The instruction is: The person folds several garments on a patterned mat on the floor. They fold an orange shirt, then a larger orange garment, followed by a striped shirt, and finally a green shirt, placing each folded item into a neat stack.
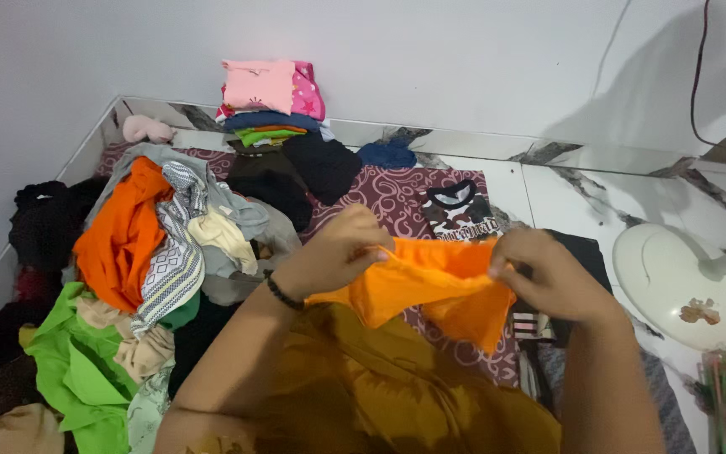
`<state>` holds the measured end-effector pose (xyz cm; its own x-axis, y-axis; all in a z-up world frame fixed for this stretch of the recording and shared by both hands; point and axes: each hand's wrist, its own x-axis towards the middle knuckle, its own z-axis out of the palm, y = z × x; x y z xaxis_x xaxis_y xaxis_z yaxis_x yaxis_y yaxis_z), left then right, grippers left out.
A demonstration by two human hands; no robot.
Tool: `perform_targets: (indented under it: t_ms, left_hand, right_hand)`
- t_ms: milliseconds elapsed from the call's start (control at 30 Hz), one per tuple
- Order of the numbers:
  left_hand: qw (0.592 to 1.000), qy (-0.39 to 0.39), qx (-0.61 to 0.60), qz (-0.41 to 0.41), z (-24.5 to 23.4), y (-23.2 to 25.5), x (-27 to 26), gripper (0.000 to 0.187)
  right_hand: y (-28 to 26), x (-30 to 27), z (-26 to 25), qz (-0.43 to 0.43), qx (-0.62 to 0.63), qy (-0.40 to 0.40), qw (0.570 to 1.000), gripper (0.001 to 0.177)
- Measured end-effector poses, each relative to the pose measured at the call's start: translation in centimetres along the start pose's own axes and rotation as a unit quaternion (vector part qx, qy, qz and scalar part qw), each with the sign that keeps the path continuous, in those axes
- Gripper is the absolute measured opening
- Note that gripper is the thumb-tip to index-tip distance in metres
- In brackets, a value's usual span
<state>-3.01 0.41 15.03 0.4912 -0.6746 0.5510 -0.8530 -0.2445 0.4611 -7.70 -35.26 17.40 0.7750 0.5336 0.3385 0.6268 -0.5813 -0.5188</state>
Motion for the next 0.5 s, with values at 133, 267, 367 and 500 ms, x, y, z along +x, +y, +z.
perform_targets:
  t_ms: [133,267,367,500]
  left_hand:
    - [0.989,-0.006,-0.131,0.074,-1.3,0.5,-0.7,0.012]
    - [0.936,0.039,-0.343,0.074,-2.6,1.0,-2.3,0.018]
    - [0.947,0.037,-0.316,0.052,-2.9,1.4,-2.6,0.019]
    - [0.996,0.002,0.069,0.05,-2.2,2.4,-2.0,0.022]
  right_hand:
    - [2.3,-2.2,-0.4,-0.159,0.254,-0.072,0.951,0.015]
    - [3.7,-2.3,-0.1,0.04,0.061,-0.101,0.992,0.023]
    - [2.8,-1.8,0.6,-0.029,-0.18,0.082,0.98,0.01]
    - [0.1,-1.0,1.1,0.029,-0.248,0.155,0.956,0.016]
